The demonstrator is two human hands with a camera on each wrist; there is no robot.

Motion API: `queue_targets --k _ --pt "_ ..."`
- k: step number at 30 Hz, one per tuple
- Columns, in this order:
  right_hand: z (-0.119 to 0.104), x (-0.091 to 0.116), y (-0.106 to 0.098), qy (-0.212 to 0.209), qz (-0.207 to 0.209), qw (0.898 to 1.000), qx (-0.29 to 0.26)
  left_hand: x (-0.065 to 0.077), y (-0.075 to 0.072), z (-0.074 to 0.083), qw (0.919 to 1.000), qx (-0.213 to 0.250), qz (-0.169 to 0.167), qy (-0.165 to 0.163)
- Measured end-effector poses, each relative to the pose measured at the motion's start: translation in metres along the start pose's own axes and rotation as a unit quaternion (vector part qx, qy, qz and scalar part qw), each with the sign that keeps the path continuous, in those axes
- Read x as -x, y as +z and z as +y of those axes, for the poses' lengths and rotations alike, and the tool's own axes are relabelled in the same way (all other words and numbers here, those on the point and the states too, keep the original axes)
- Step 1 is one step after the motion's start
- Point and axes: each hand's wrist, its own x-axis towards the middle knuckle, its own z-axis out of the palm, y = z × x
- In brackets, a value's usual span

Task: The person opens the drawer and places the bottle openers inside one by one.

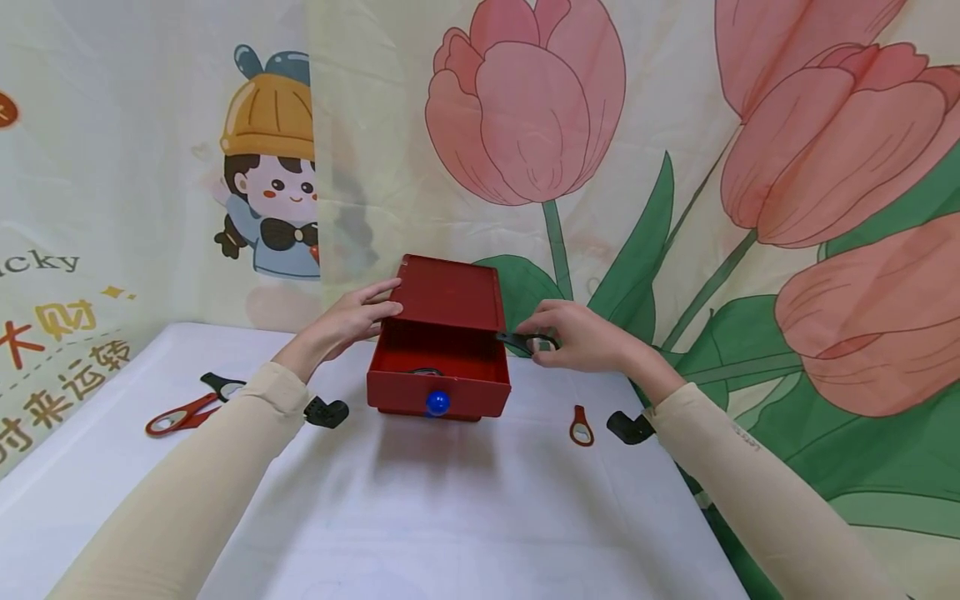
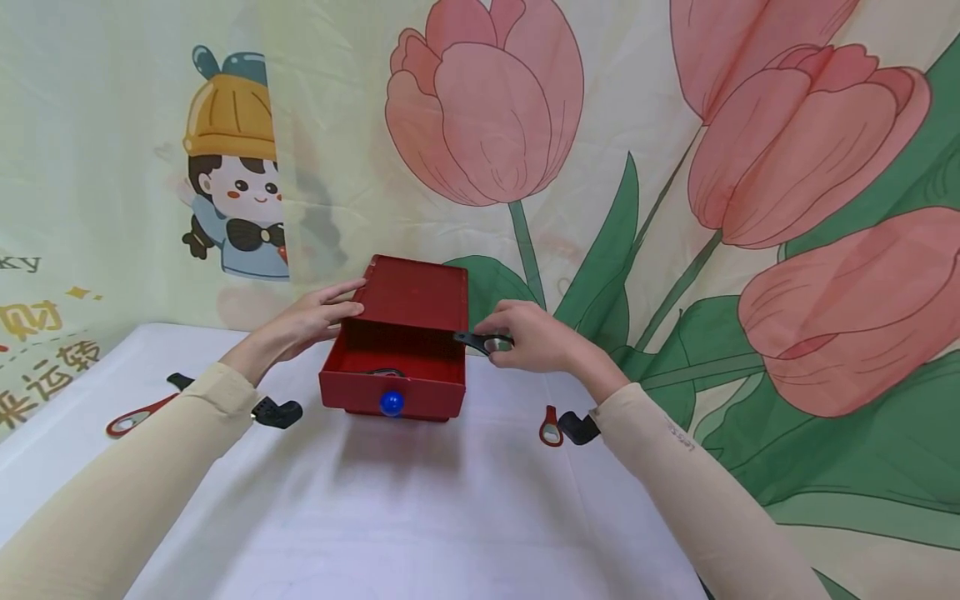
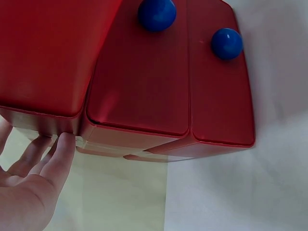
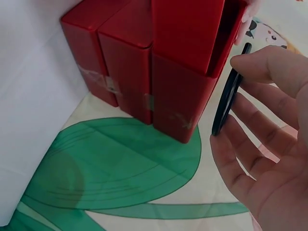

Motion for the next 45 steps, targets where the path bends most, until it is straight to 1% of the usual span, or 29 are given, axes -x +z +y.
queue_targets --k 9,12,19,26,32,45 --pt "-0.014 -0.016 0.003 -0.006 -0.021 1.0 -0.005 0.0 0.001 0.0 1.0 0.005 -0.002 0.002" --pt "-0.018 -0.021 0.006 -0.015 -0.028 0.999 -0.005 0.001 0.001 0.001 1.0 0.006 -0.003 0.003" --pt "-0.023 -0.032 0.012 -0.038 -0.026 0.999 -0.008 0.001 0.0 0.001 1.0 0.008 -0.002 0.001" --pt "-0.028 -0.039 0.018 -0.035 -0.029 0.999 -0.014 0.002 0.001 0.002 1.0 0.006 -0.001 -0.001" --pt "-0.03 -0.044 0.023 -0.044 -0.037 0.998 -0.021 0.001 0.0 0.001 1.0 0.009 -0.001 -0.001" --pt "-0.036 -0.052 0.03 -0.046 -0.05 0.998 -0.014 0.0 0.0 0.0 1.0 0.002 0.002 -0.002"
